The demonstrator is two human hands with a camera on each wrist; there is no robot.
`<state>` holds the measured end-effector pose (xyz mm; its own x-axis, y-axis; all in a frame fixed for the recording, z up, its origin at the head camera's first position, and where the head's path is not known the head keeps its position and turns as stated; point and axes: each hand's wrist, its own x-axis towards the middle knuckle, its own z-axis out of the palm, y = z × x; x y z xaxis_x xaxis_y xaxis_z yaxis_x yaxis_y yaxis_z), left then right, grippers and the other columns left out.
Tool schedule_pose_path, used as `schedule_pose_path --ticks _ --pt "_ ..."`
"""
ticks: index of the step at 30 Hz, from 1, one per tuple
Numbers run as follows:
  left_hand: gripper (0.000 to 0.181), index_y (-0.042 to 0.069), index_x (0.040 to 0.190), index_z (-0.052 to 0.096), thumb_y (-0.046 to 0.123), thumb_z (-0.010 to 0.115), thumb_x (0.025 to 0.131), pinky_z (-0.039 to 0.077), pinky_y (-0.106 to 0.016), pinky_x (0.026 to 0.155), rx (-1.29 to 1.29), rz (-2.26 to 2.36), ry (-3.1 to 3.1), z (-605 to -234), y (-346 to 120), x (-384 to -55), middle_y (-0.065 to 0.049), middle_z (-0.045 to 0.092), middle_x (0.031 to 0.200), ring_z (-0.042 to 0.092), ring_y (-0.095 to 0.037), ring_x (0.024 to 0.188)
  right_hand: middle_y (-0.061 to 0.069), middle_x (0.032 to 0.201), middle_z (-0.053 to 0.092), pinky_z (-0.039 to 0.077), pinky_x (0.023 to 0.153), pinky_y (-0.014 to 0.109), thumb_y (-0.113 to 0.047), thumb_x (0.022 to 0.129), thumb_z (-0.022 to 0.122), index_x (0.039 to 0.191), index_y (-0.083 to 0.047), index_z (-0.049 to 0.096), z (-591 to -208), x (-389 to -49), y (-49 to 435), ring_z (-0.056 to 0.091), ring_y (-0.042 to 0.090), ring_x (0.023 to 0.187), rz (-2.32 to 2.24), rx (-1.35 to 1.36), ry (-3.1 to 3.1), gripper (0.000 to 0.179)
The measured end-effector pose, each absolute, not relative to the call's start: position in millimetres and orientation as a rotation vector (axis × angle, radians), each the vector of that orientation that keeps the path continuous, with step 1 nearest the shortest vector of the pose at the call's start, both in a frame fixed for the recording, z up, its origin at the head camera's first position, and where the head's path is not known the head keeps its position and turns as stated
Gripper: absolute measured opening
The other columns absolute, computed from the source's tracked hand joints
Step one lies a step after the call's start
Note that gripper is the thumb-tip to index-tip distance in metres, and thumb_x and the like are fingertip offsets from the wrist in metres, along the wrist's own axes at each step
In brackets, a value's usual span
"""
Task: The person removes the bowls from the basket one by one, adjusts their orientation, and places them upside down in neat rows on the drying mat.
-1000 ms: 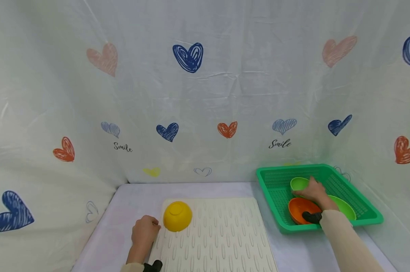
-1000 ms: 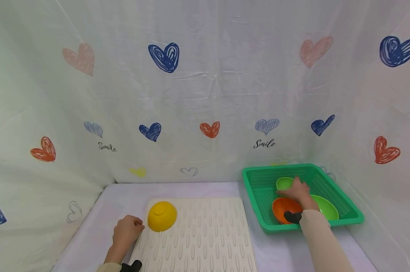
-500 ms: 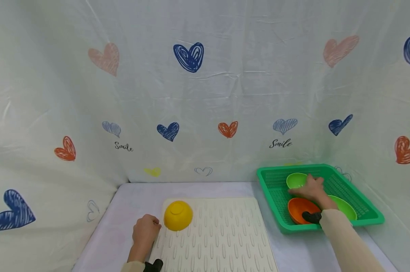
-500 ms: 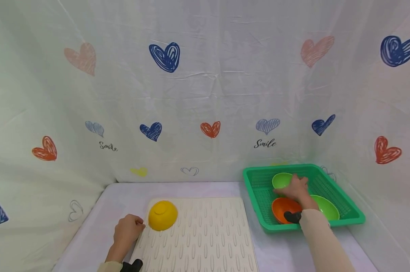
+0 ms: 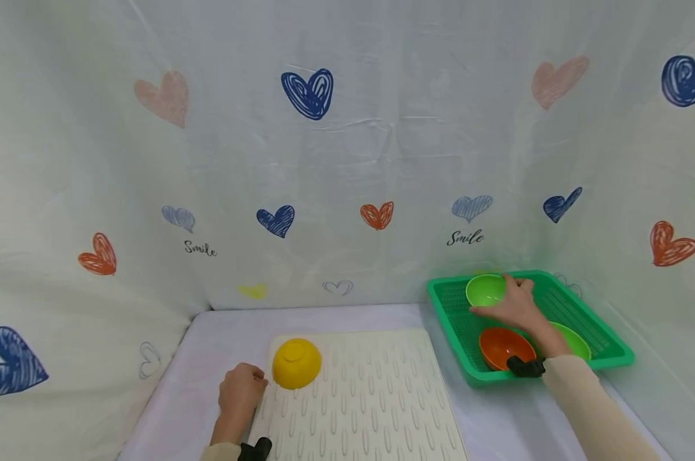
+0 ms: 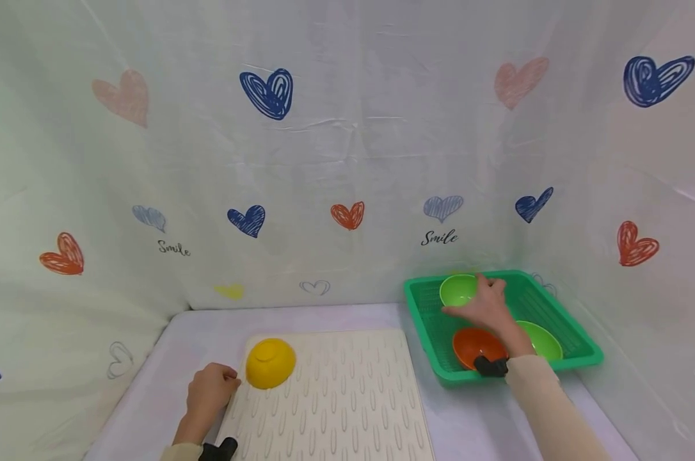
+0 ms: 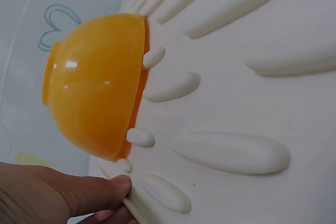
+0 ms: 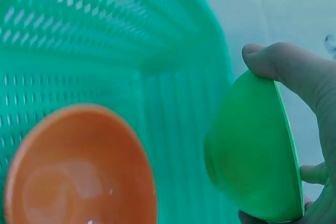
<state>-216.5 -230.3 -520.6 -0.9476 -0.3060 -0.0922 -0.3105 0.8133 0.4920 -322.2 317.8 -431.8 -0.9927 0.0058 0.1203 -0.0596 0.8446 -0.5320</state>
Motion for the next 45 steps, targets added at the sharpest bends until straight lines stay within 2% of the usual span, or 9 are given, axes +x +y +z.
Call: schedule_pose_path --ticks 8,14,26,45 --pt "0.016 0.000 0.093 0.074 0.012 0.074 0.082 0.055 -0.041 0.058 -0.532 0.808 2.994 -518.2 -232.1 -214.4 -0.013 0.072 0.086 0.065 -0.023 0.068 0.040 0.139 0.008 0.045 0.084 0.063 -0.058 0.068 0.080 0.151 0.005 0.012 -417.2 -302.2 282.9 0.036 0.052 0.112 0.927 0.051 -2.902 0.125" --pt "0.017 0.000 0.094 0.074 0.013 0.073 0.082 0.055 -0.043 0.059 -0.549 0.810 2.986 -517.7 -233.1 -211.4 -0.014 0.072 0.088 0.065 -0.025 0.069 0.038 0.140 0.009 0.044 0.087 0.063 -0.058 0.068 0.079 0.152 0.002 0.013 -413.8 -288.4 262.9 0.037 0.051 0.115 0.949 0.112 -2.916 0.122" --pt "0.014 0.002 0.089 0.074 0.012 0.075 0.080 0.053 -0.044 0.061 -0.571 0.811 2.992 -523.9 -235.4 -204.7 -0.009 0.072 0.080 0.064 -0.024 0.068 0.030 0.140 0.019 0.052 0.080 0.054 -0.058 0.062 0.084 0.151 -0.003 0.022 -425.0 -249.2 214.5 0.050 0.047 0.110 0.998 0.195 -2.881 0.122" --pt "0.013 0.000 0.085 0.074 0.011 0.076 0.079 0.054 -0.051 0.068 -0.528 0.881 3.106 -522.2 -230.3 -213.3 -0.014 0.072 0.081 0.065 -0.030 0.071 0.019 0.143 0.025 0.052 0.084 0.054 -0.049 0.058 0.089 0.151 -0.008 0.025 -427.5 -238.1 172.1 0.051 0.042 0.113 1.104 0.276 -2.761 0.120"
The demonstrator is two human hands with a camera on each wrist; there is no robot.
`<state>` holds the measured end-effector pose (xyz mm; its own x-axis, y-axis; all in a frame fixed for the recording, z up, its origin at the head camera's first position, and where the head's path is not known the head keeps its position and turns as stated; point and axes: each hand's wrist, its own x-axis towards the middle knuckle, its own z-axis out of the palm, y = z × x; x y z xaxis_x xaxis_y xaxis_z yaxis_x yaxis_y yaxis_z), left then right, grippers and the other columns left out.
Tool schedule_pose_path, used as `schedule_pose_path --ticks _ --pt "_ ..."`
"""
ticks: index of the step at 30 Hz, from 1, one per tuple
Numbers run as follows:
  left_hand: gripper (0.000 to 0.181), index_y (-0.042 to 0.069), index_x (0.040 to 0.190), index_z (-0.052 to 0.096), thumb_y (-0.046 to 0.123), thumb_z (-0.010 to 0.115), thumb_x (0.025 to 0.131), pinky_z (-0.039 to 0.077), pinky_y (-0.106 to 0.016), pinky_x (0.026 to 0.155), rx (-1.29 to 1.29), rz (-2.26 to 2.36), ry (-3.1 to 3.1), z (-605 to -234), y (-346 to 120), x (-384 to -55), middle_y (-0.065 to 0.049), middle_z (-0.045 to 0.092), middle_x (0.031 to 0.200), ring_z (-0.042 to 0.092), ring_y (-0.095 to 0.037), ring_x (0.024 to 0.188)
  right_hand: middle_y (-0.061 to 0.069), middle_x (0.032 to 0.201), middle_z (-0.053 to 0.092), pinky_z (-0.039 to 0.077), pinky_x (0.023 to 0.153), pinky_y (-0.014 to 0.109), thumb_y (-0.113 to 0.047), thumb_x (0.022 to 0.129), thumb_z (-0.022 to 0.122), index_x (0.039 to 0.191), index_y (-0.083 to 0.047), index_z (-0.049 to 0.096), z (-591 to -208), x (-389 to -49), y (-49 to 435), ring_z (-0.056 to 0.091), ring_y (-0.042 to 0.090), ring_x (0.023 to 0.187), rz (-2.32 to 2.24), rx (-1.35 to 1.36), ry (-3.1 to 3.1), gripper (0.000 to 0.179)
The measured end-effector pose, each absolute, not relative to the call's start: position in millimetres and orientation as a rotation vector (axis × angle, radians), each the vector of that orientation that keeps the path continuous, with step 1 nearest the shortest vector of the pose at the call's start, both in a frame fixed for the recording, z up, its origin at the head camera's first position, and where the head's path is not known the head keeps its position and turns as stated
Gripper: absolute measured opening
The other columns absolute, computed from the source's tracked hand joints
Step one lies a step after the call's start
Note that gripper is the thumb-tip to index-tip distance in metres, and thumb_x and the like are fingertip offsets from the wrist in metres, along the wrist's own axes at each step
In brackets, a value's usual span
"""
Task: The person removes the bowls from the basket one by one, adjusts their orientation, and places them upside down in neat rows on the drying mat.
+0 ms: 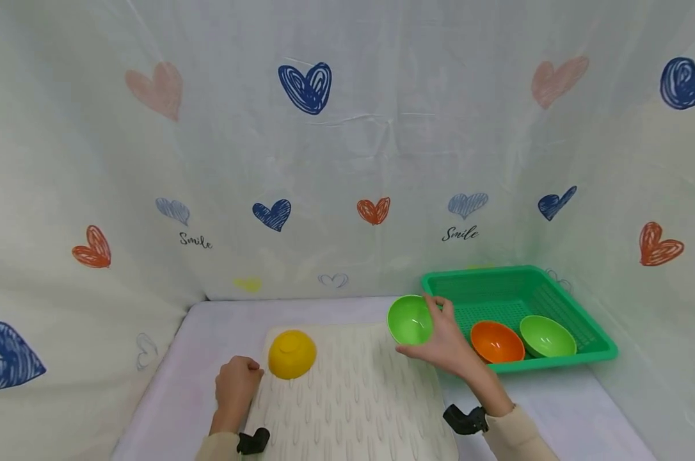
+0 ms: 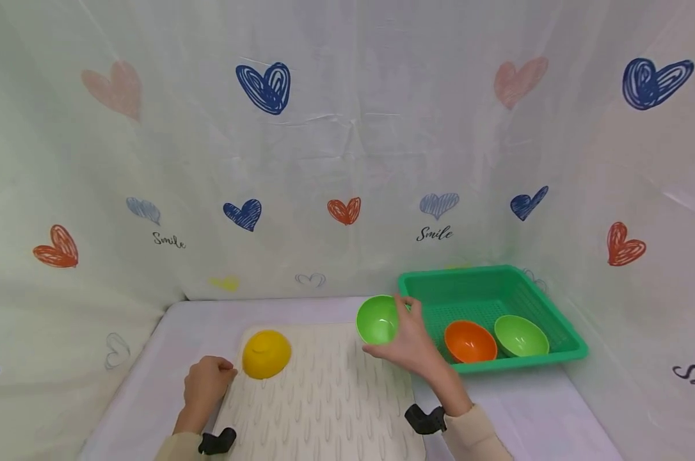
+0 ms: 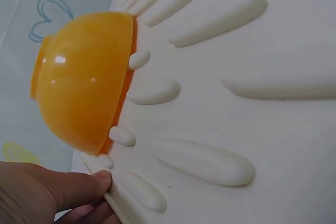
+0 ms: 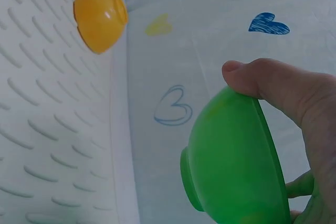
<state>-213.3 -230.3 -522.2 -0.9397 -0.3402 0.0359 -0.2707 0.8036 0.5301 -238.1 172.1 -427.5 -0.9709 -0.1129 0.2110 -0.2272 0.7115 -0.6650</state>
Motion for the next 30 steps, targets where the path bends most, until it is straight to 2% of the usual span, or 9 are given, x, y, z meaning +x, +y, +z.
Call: schedule_pose_path --ticks 15,22,30 --pt "0.015 -0.001 0.088 0.074 0.013 0.075 0.081 0.055 -0.047 0.064 0.475 -0.809 -2.871 -505.7 -232.2 -224.9 -0.015 0.071 0.083 0.063 -0.026 0.067 0.021 0.145 0.023 0.052 0.085 0.056 -0.046 0.059 0.089 0.152 -0.006 0.023 -425.2 -236.1 159.8 0.051 0.044 0.114 1.103 0.293 -2.724 0.121" --pt "0.016 -0.001 0.090 0.074 0.014 0.074 0.082 0.055 -0.044 0.061 0.474 -0.842 -2.875 -506.4 -227.2 -222.9 -0.015 0.071 0.084 0.063 -0.025 0.066 0.021 0.146 0.022 0.053 0.084 0.055 -0.043 0.059 0.090 0.150 -0.005 0.028 -433.0 -234.6 158.8 0.051 0.043 0.113 1.114 0.303 -2.701 0.117" --pt "0.014 0.001 0.087 0.075 0.014 0.076 0.080 0.055 -0.044 0.060 0.520 -0.844 -2.904 -514.1 -231.0 -216.7 -0.012 0.072 0.081 0.064 -0.024 0.067 0.021 0.146 0.023 0.053 0.083 0.054 -0.048 0.058 0.089 0.150 -0.003 0.028 -441.9 -233.2 154.0 0.051 0.043 0.115 1.127 0.310 -2.712 0.119"
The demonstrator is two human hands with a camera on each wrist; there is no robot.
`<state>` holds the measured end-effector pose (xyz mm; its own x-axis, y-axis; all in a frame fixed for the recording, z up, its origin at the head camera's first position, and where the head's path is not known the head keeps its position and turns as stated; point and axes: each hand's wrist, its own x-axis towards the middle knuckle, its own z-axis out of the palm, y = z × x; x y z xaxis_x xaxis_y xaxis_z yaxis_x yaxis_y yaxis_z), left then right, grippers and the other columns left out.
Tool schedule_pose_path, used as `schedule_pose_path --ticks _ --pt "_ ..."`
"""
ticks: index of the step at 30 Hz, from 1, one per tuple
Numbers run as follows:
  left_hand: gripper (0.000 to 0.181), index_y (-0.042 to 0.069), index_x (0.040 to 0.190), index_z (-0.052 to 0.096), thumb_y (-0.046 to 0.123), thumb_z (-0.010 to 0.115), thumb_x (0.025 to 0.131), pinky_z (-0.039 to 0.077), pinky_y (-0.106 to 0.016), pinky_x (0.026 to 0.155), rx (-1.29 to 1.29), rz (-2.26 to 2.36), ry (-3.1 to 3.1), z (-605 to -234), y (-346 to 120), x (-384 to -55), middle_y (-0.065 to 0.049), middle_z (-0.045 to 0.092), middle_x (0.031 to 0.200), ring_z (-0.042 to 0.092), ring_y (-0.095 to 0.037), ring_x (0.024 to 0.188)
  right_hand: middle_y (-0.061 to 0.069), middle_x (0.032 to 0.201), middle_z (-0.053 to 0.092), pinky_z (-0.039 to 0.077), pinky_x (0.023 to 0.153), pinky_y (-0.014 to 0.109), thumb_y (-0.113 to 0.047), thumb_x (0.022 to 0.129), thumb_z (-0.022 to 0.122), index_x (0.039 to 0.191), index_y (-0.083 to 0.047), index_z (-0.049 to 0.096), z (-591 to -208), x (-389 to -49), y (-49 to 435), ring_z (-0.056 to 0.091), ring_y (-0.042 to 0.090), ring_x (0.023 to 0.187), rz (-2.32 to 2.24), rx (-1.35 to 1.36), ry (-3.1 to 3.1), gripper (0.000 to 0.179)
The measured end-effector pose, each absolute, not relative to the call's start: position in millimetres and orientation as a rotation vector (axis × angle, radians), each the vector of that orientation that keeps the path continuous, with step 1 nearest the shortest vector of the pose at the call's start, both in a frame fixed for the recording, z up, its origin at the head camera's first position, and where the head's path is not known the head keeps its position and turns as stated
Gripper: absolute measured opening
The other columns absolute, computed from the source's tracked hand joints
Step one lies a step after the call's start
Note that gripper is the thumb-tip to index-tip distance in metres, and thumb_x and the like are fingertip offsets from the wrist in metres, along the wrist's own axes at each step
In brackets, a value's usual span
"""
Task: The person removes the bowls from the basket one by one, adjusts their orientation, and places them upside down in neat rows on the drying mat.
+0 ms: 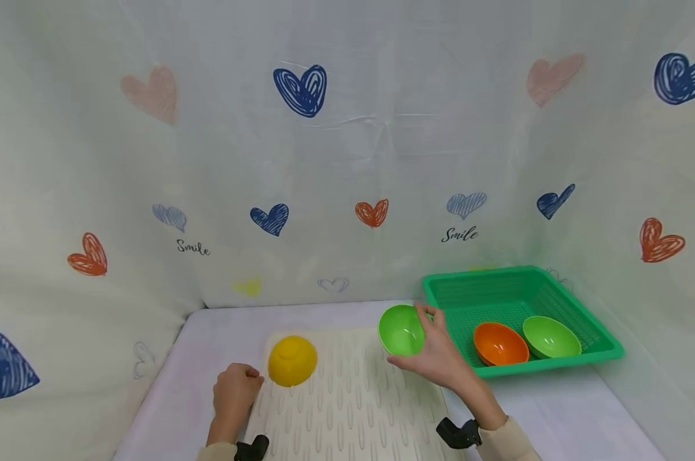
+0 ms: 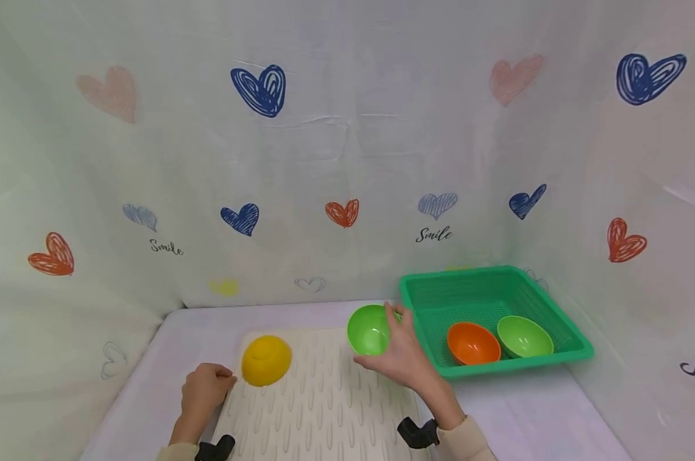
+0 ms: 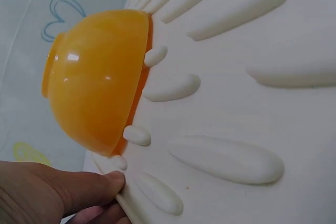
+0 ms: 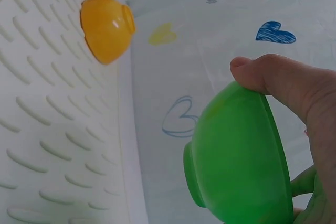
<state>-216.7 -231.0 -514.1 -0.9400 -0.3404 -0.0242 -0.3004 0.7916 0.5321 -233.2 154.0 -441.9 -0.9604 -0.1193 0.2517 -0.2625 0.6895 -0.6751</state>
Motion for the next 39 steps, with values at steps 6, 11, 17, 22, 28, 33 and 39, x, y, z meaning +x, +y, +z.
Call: schedule_pose_path --ticks 6,11,17,22,28,33,39 --pt "0.014 0.002 0.086 0.075 0.014 0.075 0.081 0.054 -0.043 0.059 0.508 -0.834 -2.885 -514.9 -233.1 -216.2 -0.011 0.071 0.080 0.063 -0.023 0.065 0.021 0.145 0.024 0.053 0.082 0.054 -0.047 0.059 0.089 0.150 -0.004 0.028 -443.0 -230.4 152.9 0.053 0.041 0.112 1.148 0.300 -2.699 0.118" --pt "0.014 0.002 0.087 0.074 0.015 0.075 0.082 0.053 -0.042 0.058 0.540 -0.845 -2.917 -516.6 -233.7 -213.3 -0.009 0.071 0.080 0.062 -0.021 0.064 0.020 0.146 0.024 0.053 0.084 0.053 -0.051 0.058 0.088 0.151 -0.003 0.028 -445.6 -226.9 152.0 0.052 0.040 0.113 1.161 0.282 -2.720 0.120" --pt "0.015 0.002 0.088 0.074 0.016 0.075 0.082 0.053 -0.043 0.061 0.592 -0.870 -2.901 -519.0 -232.5 -211.9 -0.009 0.071 0.080 0.062 -0.022 0.067 0.019 0.147 0.024 0.054 0.084 0.052 -0.052 0.058 0.088 0.151 -0.003 0.027 -446.3 -225.4 150.9 0.052 0.039 0.114 1.159 0.300 -2.723 0.121" --pt "0.016 0.002 0.090 0.073 0.017 0.074 0.082 0.053 -0.040 0.057 0.561 -0.920 -2.863 -522.7 -227.9 -216.1 -0.010 0.072 0.081 0.064 -0.021 0.066 0.018 0.147 0.026 0.054 0.083 0.051 -0.051 0.058 0.088 0.150 -0.002 0.029 -445.4 -224.1 151.3 0.051 0.039 0.115 1.144 0.309 -2.707 0.120" --pt "0.023 -0.001 0.099 0.071 0.019 0.069 0.088 0.053 -0.033 0.053 0.567 -1.192 -2.794 -525.0 -239.7 -218.4 -0.005 0.069 0.072 0.061 -0.014 0.057 0.012 0.148 0.027 0.054 0.082 0.046 -0.054 0.055 0.088 0.151 -0.007 0.031 -447.2 -221.5 140.4 0.051 0.036 0.114 1.214 0.286 -2.738 0.121" --pt "0.028 0.002 0.114 0.066 0.021 0.063 0.094 0.057 -0.029 0.052 0.518 -1.406 -2.494 -519.7 -254.8 -214.5 -0.014 0.072 0.090 0.067 -0.012 0.064 0.011 0.147 0.028 0.055 0.082 0.043 -0.053 0.054 0.089 0.150 -0.007 0.032 -448.0 -219.6 124.9 0.055 0.033 0.110 1.268 0.327 -2.727 0.120" --pt "0.037 0.010 0.120 0.065 0.032 0.068 0.090 0.056 -0.018 0.062 0.333 -1.485 -2.194 -485.2 -237.0 -212.1 -0.010 0.068 0.104 0.066 0.001 0.078 0.011 0.145 0.031 0.054 0.081 0.046 -0.052 0.054 0.090 0.149 -0.009 0.034 -447.4 -218.3 118.1 0.054 0.035 0.113 1.231 0.351 -2.714 0.118"
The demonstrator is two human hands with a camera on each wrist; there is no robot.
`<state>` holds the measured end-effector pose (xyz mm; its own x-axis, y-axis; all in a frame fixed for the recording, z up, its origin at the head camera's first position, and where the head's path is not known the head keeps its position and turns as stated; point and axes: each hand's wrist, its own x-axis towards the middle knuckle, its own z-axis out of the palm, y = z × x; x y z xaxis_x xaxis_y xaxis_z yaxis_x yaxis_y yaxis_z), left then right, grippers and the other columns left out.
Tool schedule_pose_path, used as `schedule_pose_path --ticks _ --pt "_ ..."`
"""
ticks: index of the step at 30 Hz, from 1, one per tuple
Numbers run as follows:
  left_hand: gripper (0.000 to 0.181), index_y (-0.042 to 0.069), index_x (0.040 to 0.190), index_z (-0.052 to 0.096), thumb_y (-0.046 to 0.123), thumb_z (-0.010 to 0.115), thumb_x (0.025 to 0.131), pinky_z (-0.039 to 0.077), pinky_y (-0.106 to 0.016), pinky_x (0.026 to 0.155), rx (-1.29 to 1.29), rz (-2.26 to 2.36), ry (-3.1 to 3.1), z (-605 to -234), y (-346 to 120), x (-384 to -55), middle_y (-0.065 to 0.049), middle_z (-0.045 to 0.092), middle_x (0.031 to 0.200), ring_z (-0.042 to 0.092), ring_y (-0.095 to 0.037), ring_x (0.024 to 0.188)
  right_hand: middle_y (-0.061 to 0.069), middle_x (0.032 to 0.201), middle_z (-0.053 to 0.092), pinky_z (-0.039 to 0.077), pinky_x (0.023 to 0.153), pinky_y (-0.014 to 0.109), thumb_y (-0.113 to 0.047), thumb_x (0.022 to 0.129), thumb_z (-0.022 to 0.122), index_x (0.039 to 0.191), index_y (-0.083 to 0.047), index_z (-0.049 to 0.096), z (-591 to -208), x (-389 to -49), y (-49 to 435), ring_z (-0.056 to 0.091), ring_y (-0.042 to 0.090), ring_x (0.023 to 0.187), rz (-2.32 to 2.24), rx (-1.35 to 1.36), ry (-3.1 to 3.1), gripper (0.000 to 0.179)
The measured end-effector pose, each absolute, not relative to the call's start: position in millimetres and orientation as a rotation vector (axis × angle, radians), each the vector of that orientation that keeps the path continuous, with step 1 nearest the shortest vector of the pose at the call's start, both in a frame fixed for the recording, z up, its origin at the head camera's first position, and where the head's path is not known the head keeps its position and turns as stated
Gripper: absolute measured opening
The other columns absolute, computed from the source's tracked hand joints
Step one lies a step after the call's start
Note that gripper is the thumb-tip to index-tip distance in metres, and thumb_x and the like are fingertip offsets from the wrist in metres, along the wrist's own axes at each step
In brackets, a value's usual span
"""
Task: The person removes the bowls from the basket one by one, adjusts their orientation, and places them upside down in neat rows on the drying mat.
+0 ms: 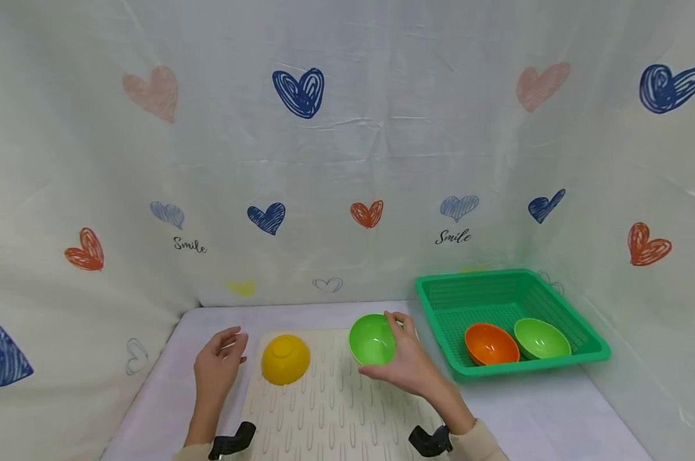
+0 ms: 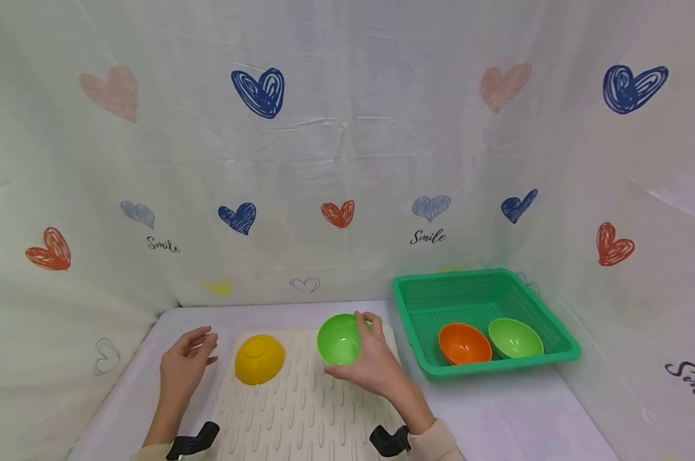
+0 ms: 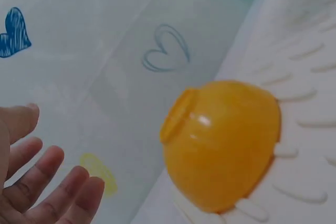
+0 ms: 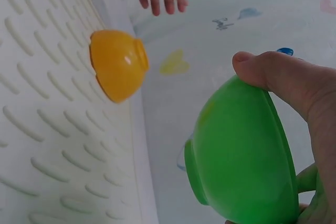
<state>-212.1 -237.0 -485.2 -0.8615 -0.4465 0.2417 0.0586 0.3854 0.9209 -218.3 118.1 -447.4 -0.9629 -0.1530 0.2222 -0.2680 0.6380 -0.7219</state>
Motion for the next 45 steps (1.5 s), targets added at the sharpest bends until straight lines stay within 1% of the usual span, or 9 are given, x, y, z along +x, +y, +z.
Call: schedule_pose_path --ticks 3,6,11,15,18,24,31,39,45 --pt "0.043 0.014 0.126 0.061 0.036 0.067 0.089 0.057 -0.019 0.069 0.336 -1.646 -2.120 -465.4 -228.3 -211.5 -0.002 0.065 0.107 0.065 0.003 0.083 0.009 0.145 0.031 0.055 0.080 0.045 -0.056 0.053 0.088 0.149 -0.010 0.034 -447.3 -217.5 115.1 0.053 0.034 0.113 1.227 0.365 -2.721 0.120" --pt "0.047 0.016 0.130 0.058 0.038 0.067 0.089 0.058 -0.023 0.074 0.346 -1.821 -2.059 -447.8 -216.2 -211.8 -0.001 0.063 0.111 0.066 -0.005 0.091 0.008 0.146 0.031 0.055 0.080 0.042 -0.058 0.053 0.087 0.150 -0.010 0.032 -446.6 -217.1 111.6 0.054 0.032 0.113 1.246 0.394 -2.719 0.121" --pt "0.051 0.015 0.130 0.058 0.047 0.060 0.091 0.058 -0.028 0.081 0.252 -2.004 -2.092 -438.2 -186.6 -214.3 -0.010 0.063 0.124 0.066 -0.023 0.107 0.008 0.146 0.031 0.054 0.080 0.039 -0.055 0.055 0.088 0.151 -0.009 0.029 -443.4 -216.2 106.1 0.054 0.029 0.115 1.289 0.441 -2.694 0.122" --pt "0.060 0.010 0.129 0.058 0.056 0.057 0.090 0.057 -0.032 0.083 0.197 -2.143 -2.153 -447.5 -160.4 -215.3 -0.016 0.063 0.126 0.064 -0.031 0.112 0.006 0.147 0.030 0.054 0.080 0.038 -0.053 0.056 0.088 0.151 -0.011 0.027 -440.8 -212.8 101.4 0.055 0.028 0.114 1.318 0.462 -2.695 0.120" --pt "0.071 0.003 0.133 0.053 0.059 0.054 0.090 0.057 -0.037 0.084 0.120 -2.285 -2.186 -457.9 -142.1 -215.7 -0.020 0.061 0.128 0.064 -0.034 0.112 0.007 0.147 0.030 0.054 0.079 0.038 -0.053 0.057 0.088 0.151 -0.011 0.027 -440.4 -211.3 98.7 0.055 0.028 0.114 1.317 0.475 -2.694 0.120" --pt "0.085 -0.006 0.135 0.049 0.066 0.046 0.090 0.058 -0.042 0.082 0.031 -2.530 -2.230 -474.2 -119.8 -213.4 -0.021 0.064 0.124 0.069 -0.030 0.102 0.008 0.148 0.029 0.053 0.081 0.038 -0.048 0.058 0.089 0.151 -0.011 0.027 -441.5 -209.8 94.1 0.054 0.028 0.116 1.371 0.529 -2.677 0.118" --pt "0.092 -0.007 0.124 0.057 0.076 0.041 0.086 0.058 -0.044 0.080 0.076 -2.684 -2.232 -479.0 -111.2 -210.6 -0.012 0.072 0.102 0.072 -0.025 0.089 0.010 0.148 0.029 0.053 0.082 0.041 -0.049 0.059 0.088 0.151 -0.010 0.027 -439.5 -208.5 91.8 0.054 0.029 0.116 1.368 0.590 -2.679 0.117" --pt "0.084 -0.003 0.115 0.063 0.074 0.042 0.087 0.059 -0.043 0.079 0.061 -2.694 -2.271 -484.6 -105.5 -210.5 -0.009 0.071 0.095 0.071 -0.022 0.084 0.010 0.147 0.029 0.053 0.083 0.039 -0.052 0.060 0.087 0.151 -0.007 0.028 -442.7 -208.5 93.6 0.054 0.026 0.114 1.344 0.622 -2.703 0.118" --pt "0.078 -0.003 0.118 0.062 0.068 0.043 0.090 0.059 -0.043 0.079 0.010 -2.701 -2.270 -488.5 -102.4 -208.7 -0.009 0.072 0.096 0.070 -0.021 0.083 0.009 0.148 0.029 0.053 0.084 0.039 -0.054 0.060 0.086 0.151 -0.007 0.028 -446.3 -208.5 94.1 0.054 0.027 0.114 1.374 0.637 -2.709 0.118"
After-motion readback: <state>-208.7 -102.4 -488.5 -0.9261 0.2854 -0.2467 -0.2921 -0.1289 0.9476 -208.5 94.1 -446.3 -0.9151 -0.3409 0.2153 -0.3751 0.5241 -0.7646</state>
